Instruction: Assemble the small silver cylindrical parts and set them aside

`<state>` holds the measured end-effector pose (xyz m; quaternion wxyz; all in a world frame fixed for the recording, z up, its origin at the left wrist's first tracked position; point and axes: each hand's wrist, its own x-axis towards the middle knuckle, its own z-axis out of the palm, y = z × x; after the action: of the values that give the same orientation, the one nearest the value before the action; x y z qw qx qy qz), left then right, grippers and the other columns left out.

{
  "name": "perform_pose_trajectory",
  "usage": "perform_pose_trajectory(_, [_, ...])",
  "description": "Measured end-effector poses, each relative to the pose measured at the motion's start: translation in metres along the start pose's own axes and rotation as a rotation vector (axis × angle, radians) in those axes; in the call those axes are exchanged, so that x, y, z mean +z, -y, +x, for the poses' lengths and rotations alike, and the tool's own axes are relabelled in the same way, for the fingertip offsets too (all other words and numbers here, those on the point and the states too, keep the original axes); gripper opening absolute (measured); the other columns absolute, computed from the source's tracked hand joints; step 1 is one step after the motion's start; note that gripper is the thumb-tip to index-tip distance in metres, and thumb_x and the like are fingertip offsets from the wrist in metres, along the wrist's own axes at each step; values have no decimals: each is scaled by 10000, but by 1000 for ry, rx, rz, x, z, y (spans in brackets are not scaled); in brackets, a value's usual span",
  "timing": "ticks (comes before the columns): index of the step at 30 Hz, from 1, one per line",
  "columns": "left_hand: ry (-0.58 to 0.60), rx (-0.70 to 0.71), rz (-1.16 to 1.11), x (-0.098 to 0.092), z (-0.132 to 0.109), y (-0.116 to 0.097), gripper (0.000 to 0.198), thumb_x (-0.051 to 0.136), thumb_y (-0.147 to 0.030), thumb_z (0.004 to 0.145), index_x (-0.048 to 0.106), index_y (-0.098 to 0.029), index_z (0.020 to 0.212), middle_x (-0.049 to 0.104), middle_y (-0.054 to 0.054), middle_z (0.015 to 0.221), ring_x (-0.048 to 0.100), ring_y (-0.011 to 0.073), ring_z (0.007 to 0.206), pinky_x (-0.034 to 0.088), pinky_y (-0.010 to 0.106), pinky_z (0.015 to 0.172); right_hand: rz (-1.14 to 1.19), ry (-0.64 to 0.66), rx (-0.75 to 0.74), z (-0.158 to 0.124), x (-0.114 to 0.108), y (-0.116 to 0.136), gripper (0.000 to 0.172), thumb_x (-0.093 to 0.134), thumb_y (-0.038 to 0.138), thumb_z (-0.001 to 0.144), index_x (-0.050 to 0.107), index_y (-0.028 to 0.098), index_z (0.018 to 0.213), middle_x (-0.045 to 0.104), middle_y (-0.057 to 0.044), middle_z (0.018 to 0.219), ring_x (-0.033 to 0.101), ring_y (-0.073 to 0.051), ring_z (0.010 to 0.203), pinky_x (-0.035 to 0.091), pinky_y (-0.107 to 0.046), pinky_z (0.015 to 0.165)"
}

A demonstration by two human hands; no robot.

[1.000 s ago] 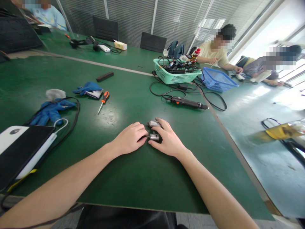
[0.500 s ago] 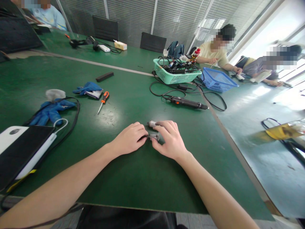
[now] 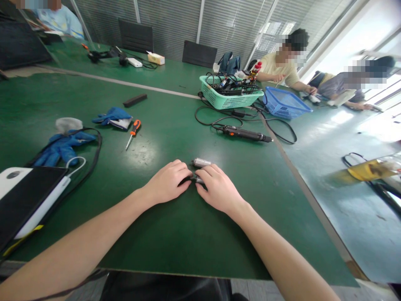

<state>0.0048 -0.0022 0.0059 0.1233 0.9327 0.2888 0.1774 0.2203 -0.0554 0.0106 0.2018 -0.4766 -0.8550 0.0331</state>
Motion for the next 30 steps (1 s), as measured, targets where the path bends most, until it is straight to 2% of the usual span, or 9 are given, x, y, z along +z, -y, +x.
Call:
perform_pose_trajectory(5, [4,26,3,1,1,0,158,534,-217,1003,679,-155,1012,625,72,957,549,230,957,485,368,868,113,-22,1,-1,4,-1,251,595,151,905,613,188,1153,683,-111,1099,620,-286,1086,534,-446,995])
perform_pose_trajectory(12, [5,39,-5,2,-1,1,149,539,-234,1007,672,-167,1002,628,66,962,550,228,963,481,368,868,186,-14,21,-2,4,-2,287,621,149,885,592,207,1165,667,-103,1116,615,-277,1104,555,-431,951])
perform_pose_trajectory(30, [-16,22,-24,3,-2,1,206,524,-264,1017,711,-186,978,619,62,941,544,227,957,482,376,862,210,-25,-8,-2,2,0,228,607,168,925,594,196,1151,660,-107,1107,629,-259,1056,563,-421,926])
